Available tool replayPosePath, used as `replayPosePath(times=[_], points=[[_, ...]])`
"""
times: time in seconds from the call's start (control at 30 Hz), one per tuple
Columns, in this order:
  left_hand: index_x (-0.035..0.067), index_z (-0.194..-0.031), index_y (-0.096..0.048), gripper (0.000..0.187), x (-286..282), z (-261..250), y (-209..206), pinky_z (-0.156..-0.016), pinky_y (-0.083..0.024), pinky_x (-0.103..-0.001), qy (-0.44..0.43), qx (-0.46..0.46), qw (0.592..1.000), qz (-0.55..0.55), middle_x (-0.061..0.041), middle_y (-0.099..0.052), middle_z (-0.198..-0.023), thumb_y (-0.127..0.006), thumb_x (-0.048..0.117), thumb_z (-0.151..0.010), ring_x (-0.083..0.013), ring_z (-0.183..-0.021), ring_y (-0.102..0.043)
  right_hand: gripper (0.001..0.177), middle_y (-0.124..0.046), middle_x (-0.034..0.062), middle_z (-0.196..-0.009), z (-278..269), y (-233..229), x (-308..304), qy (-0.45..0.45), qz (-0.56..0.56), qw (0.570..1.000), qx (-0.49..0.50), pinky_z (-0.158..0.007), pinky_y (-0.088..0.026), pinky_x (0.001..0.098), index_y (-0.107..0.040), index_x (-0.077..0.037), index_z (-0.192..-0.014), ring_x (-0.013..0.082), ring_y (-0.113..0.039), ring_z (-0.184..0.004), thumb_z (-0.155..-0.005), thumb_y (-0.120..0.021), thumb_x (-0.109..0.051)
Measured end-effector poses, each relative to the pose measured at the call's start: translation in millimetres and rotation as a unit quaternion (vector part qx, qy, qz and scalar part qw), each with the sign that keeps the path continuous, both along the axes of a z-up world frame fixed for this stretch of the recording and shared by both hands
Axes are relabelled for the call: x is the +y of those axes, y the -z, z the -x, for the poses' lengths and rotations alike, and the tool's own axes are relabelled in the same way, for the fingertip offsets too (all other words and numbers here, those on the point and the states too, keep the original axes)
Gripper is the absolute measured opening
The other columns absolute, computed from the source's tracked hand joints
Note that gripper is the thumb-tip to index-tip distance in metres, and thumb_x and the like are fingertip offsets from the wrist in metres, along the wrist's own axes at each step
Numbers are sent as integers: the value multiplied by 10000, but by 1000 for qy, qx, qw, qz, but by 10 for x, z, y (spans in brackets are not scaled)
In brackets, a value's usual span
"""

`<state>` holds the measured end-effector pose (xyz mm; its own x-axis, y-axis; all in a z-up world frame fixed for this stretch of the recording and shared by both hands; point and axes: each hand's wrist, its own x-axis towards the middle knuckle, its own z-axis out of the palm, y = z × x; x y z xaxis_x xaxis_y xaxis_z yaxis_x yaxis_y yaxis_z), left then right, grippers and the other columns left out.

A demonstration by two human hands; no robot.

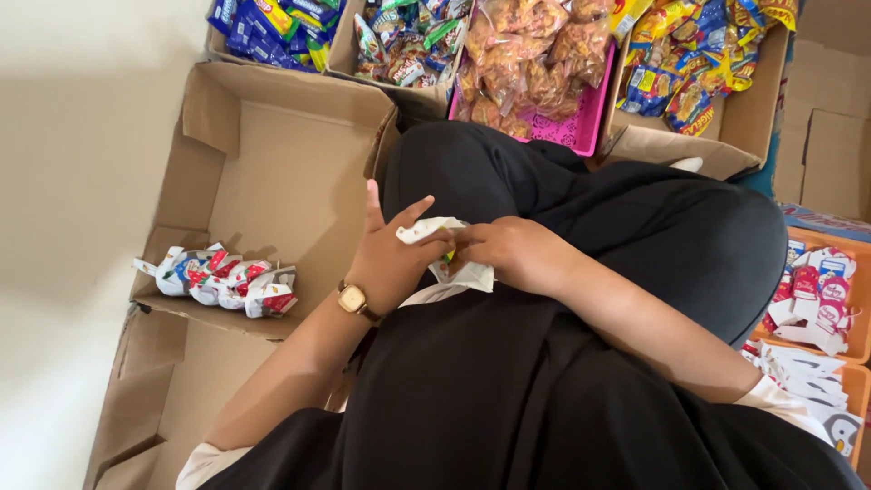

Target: The person is packing various snack items into small, penguin-themed gift bags while sitting on the floor surrounded by boxes of supplies.

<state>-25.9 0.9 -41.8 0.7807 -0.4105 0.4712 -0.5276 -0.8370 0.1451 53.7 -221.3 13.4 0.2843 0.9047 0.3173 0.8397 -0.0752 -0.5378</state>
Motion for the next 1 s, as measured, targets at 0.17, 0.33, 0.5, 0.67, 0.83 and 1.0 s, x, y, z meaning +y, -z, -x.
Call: replayPosePath(times=[0.17, 0.33, 0.5, 0.67, 0.83, 1.0], points=[[275, -1123, -764, 255, -50, 66, -113, -1176, 11, -810, -36, 161, 986, -39, 61, -752, -1170, -692, 200, -890, -282, -1372, -535, 287, -702, 72, -1139, -68, 379, -94, 1, 67, 998, 1, -743, -511, 439, -726, -130, -1053, 336, -701, -858, -776, -733, -56], [290, -1050, -785, 313, 255, 18, -494, -1231, 88, -624, 44, 149, 973, 168, 141, -762, -1157, -761, 110, -795, -187, -1333, -587, 382, -725, 39, -1138, -78, 261, -121, 33, 123, 991, -48, -858, -445, 427, -711, -171, -1148, 262, -694, -1016, -776, -798, -160], [-76, -1109, -638, 353, 826, -87, 34, -1194, -399, -601, 89, 187, 823, 529, -235, -685, -1159, -699, -109, -763, -426, -1209, -634, 699, -720, 67, -1137, -73, 201, -116, 40, 127, 990, -49, -834, -407, 414, -590, -206, -1422, 270, -651, -1017, -758, -799, -145], [113, -1577, -345, 1061, 484, -81, 341, -1203, -335, -540, 56, 357, 854, 374, -149, -435, -1573, -856, -8, -654, -353, -1442, -420, 640, -685, 7, -1181, -74, 339, -117, 49, 81, 990, -100, -801, -396, 367, -644, -244, -1349, 220, -588, -1028, -734, -823, -258], [95, -1466, -535, 854, 114, -127, 430, -1207, -315, -580, 49, 385, 839, 381, -141, -530, -1519, -894, 80, -690, -402, -1419, -448, 514, -660, -21, -1250, -45, 521, -85, 73, 59, 990, -105, -767, -376, 328, -690, -231, -1297, 196, -549, -1038, -795, -788, -272], [80, -1391, -593, 785, -13, -235, 500, -1270, -153, -504, 29, 380, 849, 365, -114, -665, -1359, -945, 173, -695, -308, -1345, -558, 413, -666, -7, -1298, -44, 481, -58, 61, 75, 995, -34, -812, -397, 378, -740, -179, -1164, 244, -545, -1087, -759, -784, -250]])
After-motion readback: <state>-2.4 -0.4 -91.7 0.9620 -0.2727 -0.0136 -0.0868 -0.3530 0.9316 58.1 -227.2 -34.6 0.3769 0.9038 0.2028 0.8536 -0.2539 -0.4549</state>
